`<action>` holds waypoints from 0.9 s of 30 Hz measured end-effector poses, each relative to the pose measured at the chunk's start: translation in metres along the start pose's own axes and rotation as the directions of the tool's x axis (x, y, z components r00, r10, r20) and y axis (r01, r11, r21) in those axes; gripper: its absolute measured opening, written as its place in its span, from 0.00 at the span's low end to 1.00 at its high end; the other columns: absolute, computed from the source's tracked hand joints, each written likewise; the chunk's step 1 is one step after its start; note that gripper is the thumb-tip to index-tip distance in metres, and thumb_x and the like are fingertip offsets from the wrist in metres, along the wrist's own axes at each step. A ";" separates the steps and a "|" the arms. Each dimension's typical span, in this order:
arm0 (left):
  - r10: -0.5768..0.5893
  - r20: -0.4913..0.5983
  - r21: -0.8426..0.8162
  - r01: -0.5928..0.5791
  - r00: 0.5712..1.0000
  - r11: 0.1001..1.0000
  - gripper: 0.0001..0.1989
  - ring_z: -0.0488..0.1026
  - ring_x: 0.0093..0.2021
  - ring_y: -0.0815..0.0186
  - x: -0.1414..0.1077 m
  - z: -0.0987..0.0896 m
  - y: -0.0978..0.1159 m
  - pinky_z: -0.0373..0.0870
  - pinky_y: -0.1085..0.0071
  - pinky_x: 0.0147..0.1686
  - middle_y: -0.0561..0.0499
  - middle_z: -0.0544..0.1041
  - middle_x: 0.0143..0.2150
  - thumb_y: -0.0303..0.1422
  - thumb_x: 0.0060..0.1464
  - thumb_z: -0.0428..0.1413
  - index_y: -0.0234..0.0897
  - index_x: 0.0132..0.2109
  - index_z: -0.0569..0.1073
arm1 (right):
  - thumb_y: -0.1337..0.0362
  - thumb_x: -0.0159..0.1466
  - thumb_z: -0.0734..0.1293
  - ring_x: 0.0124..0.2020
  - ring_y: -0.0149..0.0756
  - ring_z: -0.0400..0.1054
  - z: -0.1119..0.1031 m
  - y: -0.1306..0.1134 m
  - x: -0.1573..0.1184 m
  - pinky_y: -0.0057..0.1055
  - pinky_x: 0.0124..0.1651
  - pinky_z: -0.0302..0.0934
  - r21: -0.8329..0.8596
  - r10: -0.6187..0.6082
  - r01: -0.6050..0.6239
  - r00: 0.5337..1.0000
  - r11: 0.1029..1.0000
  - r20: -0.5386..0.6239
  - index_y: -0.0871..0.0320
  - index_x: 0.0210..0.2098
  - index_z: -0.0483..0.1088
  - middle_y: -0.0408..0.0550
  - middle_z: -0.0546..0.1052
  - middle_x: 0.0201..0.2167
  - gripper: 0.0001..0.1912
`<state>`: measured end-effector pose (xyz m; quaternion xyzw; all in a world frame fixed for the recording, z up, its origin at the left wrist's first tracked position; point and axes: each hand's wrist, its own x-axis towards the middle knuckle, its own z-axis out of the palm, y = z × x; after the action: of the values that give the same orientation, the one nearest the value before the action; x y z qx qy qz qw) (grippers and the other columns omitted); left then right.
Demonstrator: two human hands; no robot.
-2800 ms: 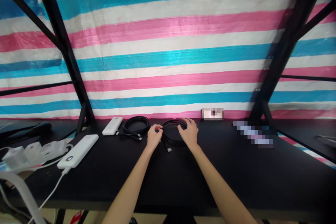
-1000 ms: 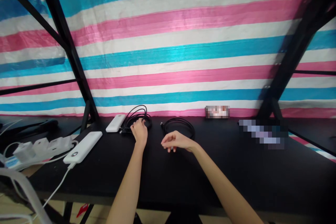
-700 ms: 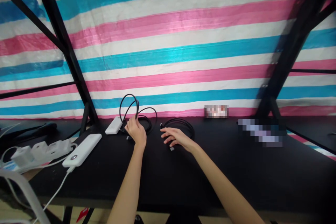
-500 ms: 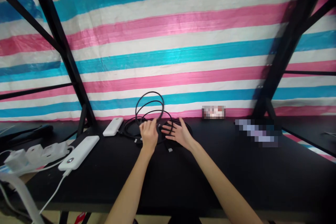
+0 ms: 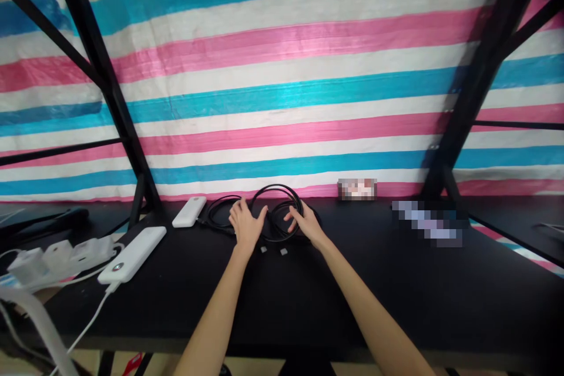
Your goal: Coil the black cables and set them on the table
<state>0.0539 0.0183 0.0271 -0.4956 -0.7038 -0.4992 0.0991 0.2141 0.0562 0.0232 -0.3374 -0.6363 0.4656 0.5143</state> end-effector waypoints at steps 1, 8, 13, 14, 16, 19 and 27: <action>-0.104 0.007 -0.055 0.104 0.995 0.993 0.32 0.66 0.49 0.51 0.003 0.002 -0.007 0.61 0.56 0.46 0.38 0.71 0.46 0.45 0.45 0.57 0.32 0.54 0.64 | 0.52 0.58 0.62 0.13 0.28 0.66 0.002 -0.003 -0.001 0.24 0.17 0.60 0.027 -0.041 0.040 0.998 0.999 0.047 0.59 0.45 0.63 0.41 0.74 0.23 0.21; -0.450 0.425 -0.734 0.590 0.785 0.336 0.22 0.48 0.10 0.77 0.016 0.010 -0.024 0.46 0.77 0.13 0.63 0.50 0.12 0.50 0.48 0.51 0.32 0.29 0.71 | 0.52 0.52 0.67 0.18 0.31 0.70 0.010 -0.004 -0.008 0.26 0.20 0.64 0.073 0.123 -0.127 0.991 0.989 0.057 0.59 0.47 0.61 0.40 0.72 0.22 0.27; -0.611 0.313 -0.811 0.540 0.727 0.227 0.18 0.45 0.11 0.77 0.028 0.006 -0.033 0.44 0.78 0.13 0.65 0.47 0.12 0.46 0.52 0.48 0.35 0.28 0.65 | 0.54 0.50 0.70 0.30 0.37 0.73 0.040 0.001 -0.009 0.30 0.26 0.68 0.089 0.249 -0.269 0.951 0.959 0.185 0.56 0.37 0.61 0.44 0.75 0.29 0.21; -0.640 0.281 -0.819 0.527 0.715 0.228 0.16 0.46 0.11 0.77 0.030 0.006 -0.035 0.46 0.78 0.13 0.65 0.46 0.12 0.44 0.54 0.46 0.36 0.28 0.63 | 0.54 0.50 0.69 0.33 0.38 0.73 0.050 0.002 -0.007 0.31 0.27 0.68 0.113 0.247 -0.271 0.951 0.956 0.186 0.56 0.37 0.61 0.45 0.74 0.31 0.20; -0.691 0.217 -0.822 0.511 0.689 0.251 0.14 0.48 0.11 0.76 0.032 0.005 -0.040 0.50 0.77 0.14 0.65 0.46 0.13 0.41 0.57 0.42 0.38 0.29 0.60 | 0.56 0.51 0.69 0.34 0.36 0.72 0.072 0.003 0.001 0.29 0.28 0.67 0.151 0.259 -0.283 0.952 0.947 0.161 0.55 0.38 0.60 0.45 0.74 0.32 0.19; -0.736 0.123 -0.784 0.520 0.666 0.339 0.10 0.61 0.15 0.71 0.034 0.003 -0.046 0.62 0.73 0.20 0.61 0.55 0.15 0.37 0.58 0.40 0.38 0.32 0.60 | 0.62 0.52 0.68 0.30 0.33 0.71 0.106 0.008 0.018 0.26 0.26 0.64 0.193 0.315 -0.330 0.943 0.924 0.102 0.55 0.43 0.58 0.45 0.74 0.33 0.22; -0.733 -0.091 -0.401 0.649 0.675 0.647 0.34 0.52 0.60 0.39 0.035 0.000 -0.053 0.51 0.43 0.51 0.25 0.57 0.57 0.30 0.43 0.54 0.27 0.57 0.52 | 0.65 0.52 0.66 0.29 0.37 0.71 0.142 0.037 0.035 0.32 0.27 0.65 0.247 0.446 -0.459 0.888 0.853 0.109 0.55 0.36 0.61 0.46 0.73 0.28 0.13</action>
<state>-0.0058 0.0382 0.0170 -0.1307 -0.7257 -0.6680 -0.1004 0.0666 0.0653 -0.0051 -0.3941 -0.4829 0.6625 0.4154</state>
